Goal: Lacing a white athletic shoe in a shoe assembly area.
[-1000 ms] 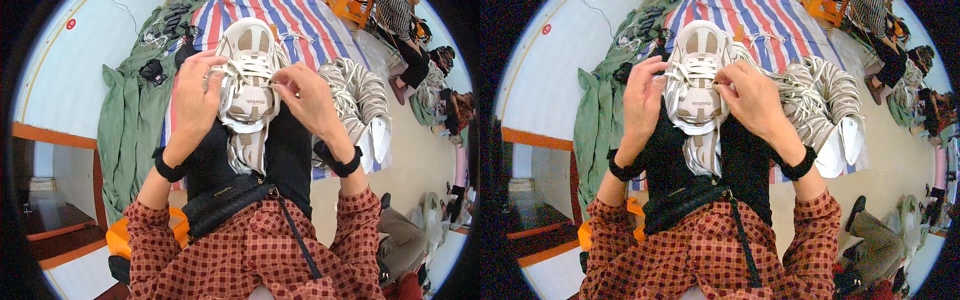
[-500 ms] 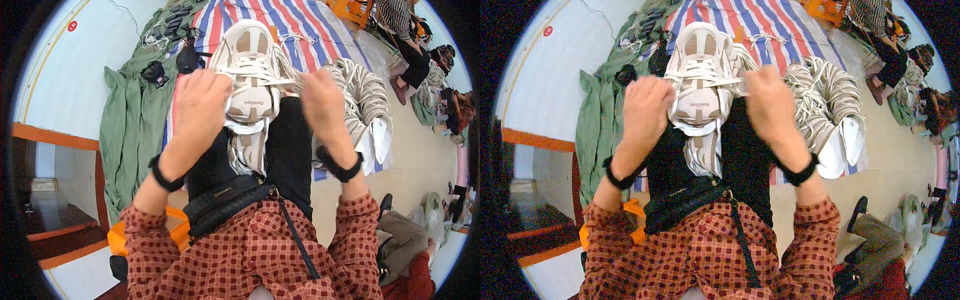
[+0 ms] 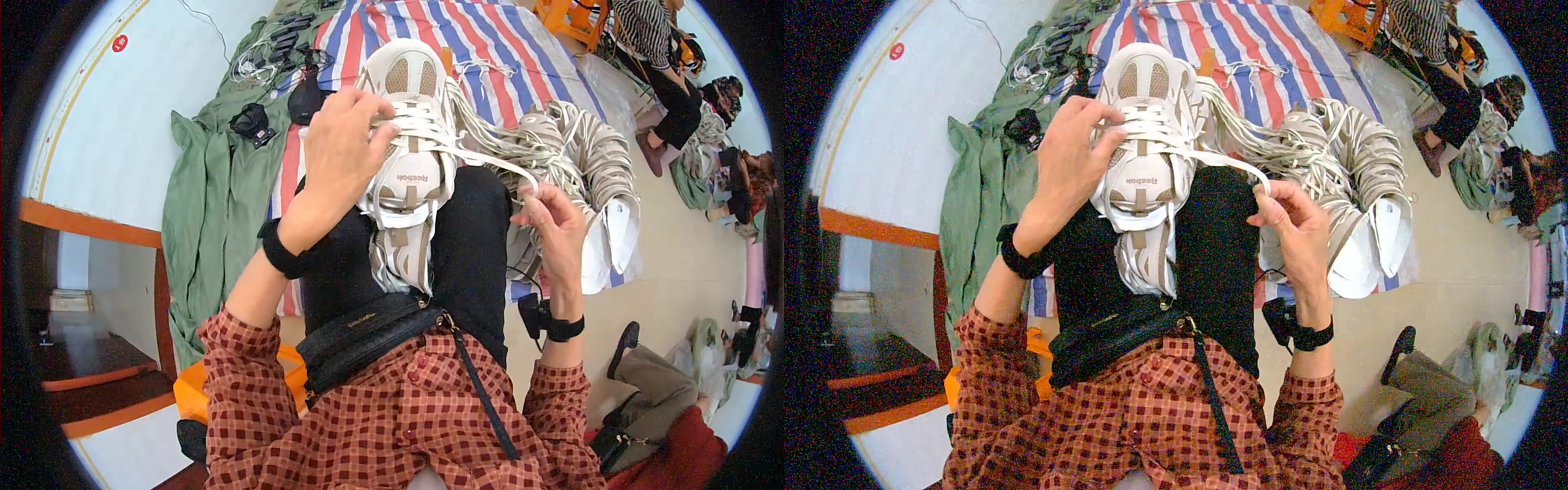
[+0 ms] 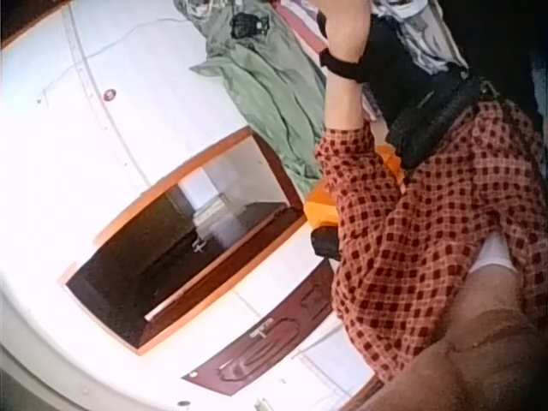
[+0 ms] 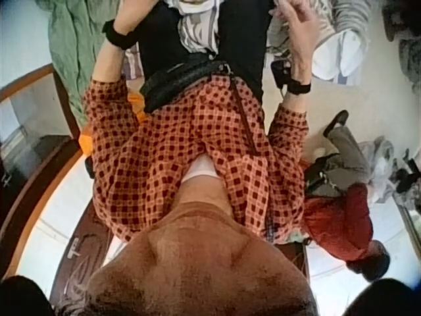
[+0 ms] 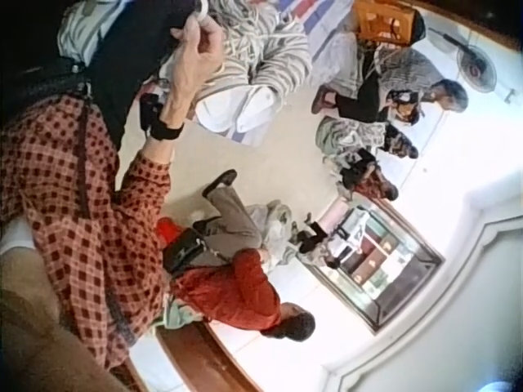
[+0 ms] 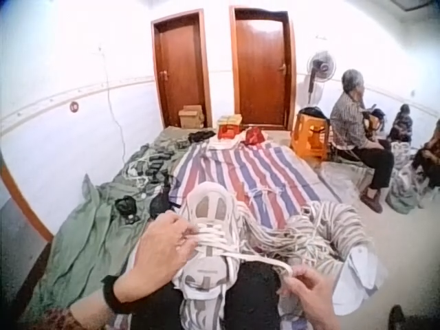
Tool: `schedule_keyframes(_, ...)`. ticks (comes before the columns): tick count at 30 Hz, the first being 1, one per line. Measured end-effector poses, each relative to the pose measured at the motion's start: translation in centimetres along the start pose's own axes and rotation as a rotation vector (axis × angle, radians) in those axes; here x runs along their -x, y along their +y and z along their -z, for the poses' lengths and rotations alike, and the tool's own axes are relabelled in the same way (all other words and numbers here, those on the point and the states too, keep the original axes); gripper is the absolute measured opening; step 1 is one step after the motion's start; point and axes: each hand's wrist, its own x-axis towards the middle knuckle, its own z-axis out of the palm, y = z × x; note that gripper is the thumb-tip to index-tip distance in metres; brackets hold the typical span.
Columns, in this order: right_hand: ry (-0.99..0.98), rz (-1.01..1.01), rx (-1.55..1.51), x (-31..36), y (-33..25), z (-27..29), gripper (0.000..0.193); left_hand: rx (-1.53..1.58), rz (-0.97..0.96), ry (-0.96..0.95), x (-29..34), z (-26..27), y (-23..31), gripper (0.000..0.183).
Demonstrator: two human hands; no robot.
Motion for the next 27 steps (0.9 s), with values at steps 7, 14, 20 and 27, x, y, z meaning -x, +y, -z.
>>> schedule_keyframes(7,-0.293,-0.026,-0.939,0.4,-1.3,-2.1,0.021,-0.362,-0.161,-0.243,-1.0,0.1,1.3,0.009)
schedule_keyframes(14,-0.208,0.257,0.927,2.5,0.6,6.2,0.009,0.307,0.292,-0.917,-5.0,3.9,0.0,0.02)
schedule_keyframes(20,0.368,0.003,1.146,7.5,3.9,22.0,0.008,1.028,0.562,-0.591,-2.9,2.5,-2.7,0.026)
schedule_keyframes(27,-0.095,-0.794,1.028,11.2,9.9,21.5,0.019,-0.002,-0.11,-0.265,1.1,0.9,-0.2,0.036)
